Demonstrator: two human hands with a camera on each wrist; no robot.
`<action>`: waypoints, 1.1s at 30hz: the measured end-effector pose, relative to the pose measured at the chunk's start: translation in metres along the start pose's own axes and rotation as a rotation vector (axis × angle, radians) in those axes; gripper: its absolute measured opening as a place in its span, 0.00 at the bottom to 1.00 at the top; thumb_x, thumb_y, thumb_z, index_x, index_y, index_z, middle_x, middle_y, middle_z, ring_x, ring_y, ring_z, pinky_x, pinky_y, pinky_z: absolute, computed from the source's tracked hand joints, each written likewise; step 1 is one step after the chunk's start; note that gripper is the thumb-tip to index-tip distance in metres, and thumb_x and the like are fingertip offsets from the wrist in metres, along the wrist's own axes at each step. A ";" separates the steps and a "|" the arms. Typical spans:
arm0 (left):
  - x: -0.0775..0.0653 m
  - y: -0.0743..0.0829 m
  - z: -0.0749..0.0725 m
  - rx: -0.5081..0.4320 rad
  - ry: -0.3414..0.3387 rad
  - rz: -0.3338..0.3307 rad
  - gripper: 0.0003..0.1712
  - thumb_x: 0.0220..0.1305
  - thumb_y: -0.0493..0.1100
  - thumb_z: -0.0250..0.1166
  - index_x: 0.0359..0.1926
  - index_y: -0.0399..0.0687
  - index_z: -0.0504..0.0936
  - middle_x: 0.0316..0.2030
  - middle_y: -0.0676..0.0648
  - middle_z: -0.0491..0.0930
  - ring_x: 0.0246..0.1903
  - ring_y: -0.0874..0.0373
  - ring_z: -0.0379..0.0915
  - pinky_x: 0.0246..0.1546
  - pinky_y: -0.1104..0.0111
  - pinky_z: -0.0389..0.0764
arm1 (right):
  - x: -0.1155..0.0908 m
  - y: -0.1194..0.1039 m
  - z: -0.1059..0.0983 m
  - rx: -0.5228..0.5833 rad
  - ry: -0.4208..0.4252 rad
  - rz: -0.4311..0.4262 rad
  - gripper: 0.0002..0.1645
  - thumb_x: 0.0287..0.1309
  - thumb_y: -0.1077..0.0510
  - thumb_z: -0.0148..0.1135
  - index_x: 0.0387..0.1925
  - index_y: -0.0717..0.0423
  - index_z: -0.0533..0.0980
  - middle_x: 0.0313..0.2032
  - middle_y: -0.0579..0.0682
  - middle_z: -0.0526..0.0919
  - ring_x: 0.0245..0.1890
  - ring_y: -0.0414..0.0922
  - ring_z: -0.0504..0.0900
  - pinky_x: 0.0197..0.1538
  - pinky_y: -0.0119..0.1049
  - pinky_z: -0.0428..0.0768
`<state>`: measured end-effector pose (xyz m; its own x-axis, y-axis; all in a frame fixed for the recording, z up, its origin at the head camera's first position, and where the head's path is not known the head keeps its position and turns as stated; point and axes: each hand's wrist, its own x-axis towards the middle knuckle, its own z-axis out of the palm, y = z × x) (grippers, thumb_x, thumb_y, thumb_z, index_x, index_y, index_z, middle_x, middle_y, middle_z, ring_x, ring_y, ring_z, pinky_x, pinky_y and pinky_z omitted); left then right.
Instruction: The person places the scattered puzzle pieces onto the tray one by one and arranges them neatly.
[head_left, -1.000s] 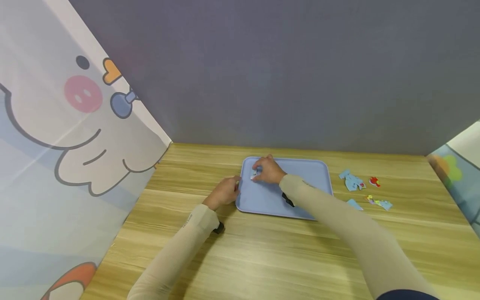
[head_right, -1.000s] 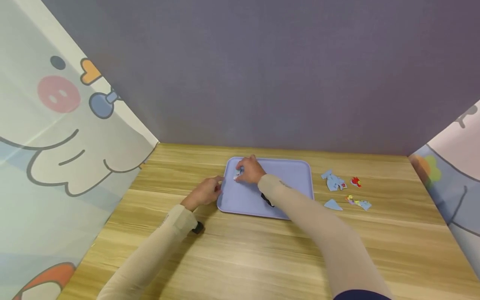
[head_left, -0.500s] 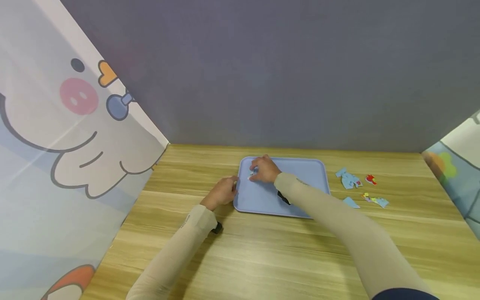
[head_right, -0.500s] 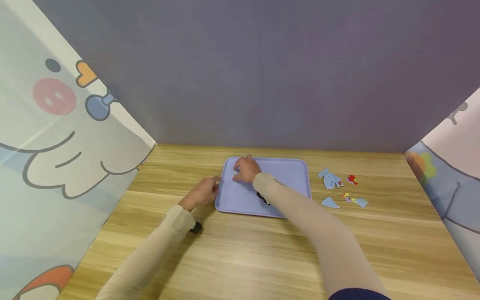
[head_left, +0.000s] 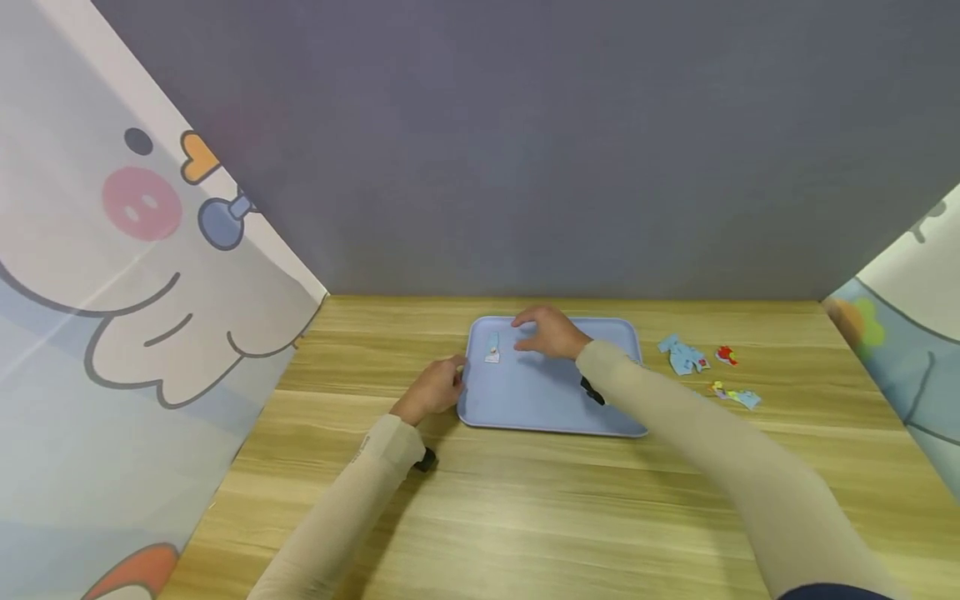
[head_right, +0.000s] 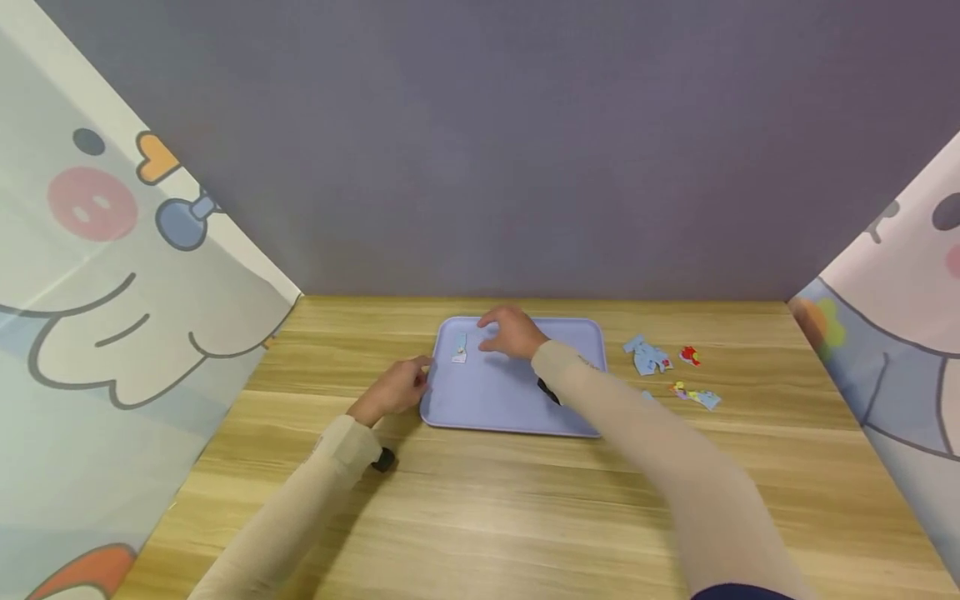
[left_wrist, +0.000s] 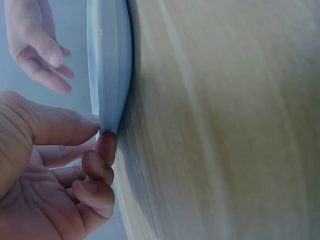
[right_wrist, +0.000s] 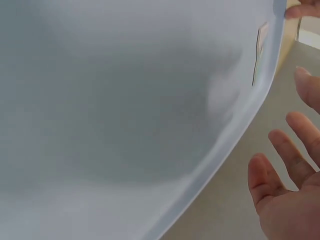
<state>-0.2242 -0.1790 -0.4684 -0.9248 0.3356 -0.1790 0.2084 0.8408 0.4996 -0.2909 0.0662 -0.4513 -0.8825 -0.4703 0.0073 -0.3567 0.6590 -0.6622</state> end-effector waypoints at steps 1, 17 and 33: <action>0.000 0.000 0.000 -0.001 0.000 -0.001 0.28 0.63 0.32 0.60 0.63 0.33 0.66 0.29 0.47 0.76 0.25 0.58 0.71 0.26 0.69 0.75 | -0.002 0.003 -0.003 0.004 0.001 0.005 0.27 0.49 0.57 0.73 0.52 0.60 0.78 0.56 0.54 0.75 0.60 0.53 0.67 0.61 0.47 0.65; 0.001 -0.001 0.001 -0.018 -0.016 -0.018 0.28 0.63 0.33 0.60 0.64 0.35 0.66 0.32 0.46 0.77 0.26 0.58 0.72 0.27 0.69 0.75 | -0.057 0.052 -0.060 -0.064 0.147 -0.059 0.24 0.48 0.61 0.73 0.49 0.65 0.79 0.53 0.60 0.77 0.57 0.59 0.69 0.59 0.52 0.65; 0.001 -0.003 0.001 0.004 -0.003 0.025 0.26 0.62 0.32 0.61 0.61 0.34 0.68 0.31 0.46 0.77 0.26 0.58 0.72 0.29 0.68 0.75 | -0.115 0.099 -0.105 -0.052 0.168 0.035 0.23 0.56 0.66 0.64 0.54 0.67 0.74 0.57 0.65 0.72 0.59 0.63 0.65 0.55 0.58 0.68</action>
<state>-0.2250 -0.1807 -0.4713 -0.9184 0.3578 -0.1687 0.2330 0.8339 0.5003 -0.2572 0.2471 -0.4392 -0.9319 -0.3448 0.1131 -0.3366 0.7050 -0.6242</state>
